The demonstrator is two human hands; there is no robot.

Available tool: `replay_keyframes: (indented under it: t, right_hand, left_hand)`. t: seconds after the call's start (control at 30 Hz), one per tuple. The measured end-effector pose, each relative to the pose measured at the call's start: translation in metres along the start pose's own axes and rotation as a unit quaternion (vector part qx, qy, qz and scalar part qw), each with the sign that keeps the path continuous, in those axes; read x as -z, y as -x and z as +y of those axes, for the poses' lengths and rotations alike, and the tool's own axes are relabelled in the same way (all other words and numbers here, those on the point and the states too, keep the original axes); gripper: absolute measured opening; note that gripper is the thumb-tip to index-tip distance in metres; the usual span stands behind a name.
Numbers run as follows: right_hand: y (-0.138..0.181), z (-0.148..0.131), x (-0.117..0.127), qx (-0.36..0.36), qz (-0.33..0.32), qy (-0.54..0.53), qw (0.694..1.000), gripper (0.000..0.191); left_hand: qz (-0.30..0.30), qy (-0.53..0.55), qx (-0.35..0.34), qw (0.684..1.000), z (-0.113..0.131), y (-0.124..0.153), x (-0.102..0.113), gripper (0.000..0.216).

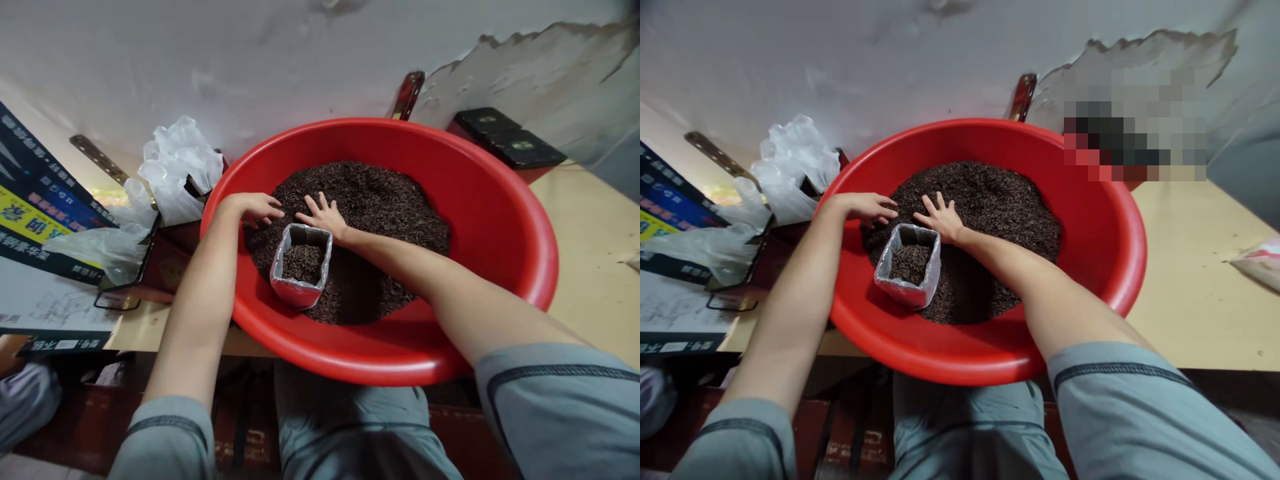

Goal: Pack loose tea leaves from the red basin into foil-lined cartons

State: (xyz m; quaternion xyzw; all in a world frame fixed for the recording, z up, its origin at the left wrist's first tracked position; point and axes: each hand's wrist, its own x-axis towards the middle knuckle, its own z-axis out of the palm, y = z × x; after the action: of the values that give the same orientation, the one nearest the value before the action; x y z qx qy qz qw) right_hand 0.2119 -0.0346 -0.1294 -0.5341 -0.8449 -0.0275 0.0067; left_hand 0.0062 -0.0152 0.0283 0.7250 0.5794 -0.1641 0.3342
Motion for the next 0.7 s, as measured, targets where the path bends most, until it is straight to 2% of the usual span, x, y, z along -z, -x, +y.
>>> replay_keyframes:
  t: [0.1,0.27,0.53,0.7]
  right_hand:
    - [-0.002,-0.001,0.003,-0.004,0.002,-0.008,1.0,0.059]
    - [-0.009,-0.01,0.012,-0.072,-0.003,-0.028,0.997,0.058]
    - [-0.006,0.001,0.029,0.024,-0.035,0.014,0.999,0.056]
    - [-0.005,0.012,0.034,0.076,-0.02,0.031,0.996,0.054]
  left_hand:
    - [0.002,-0.011,0.001,1.0,-0.001,-0.001,0.0,0.069]
    - [0.007,0.001,0.003,1.0,-0.005,-0.006,0.001,0.069]
    - [-0.016,0.016,-0.012,1.0,-0.013,-0.011,0.003,0.069]
    - [-0.015,0.014,-0.014,1.0,-0.017,-0.013,0.005,0.071]
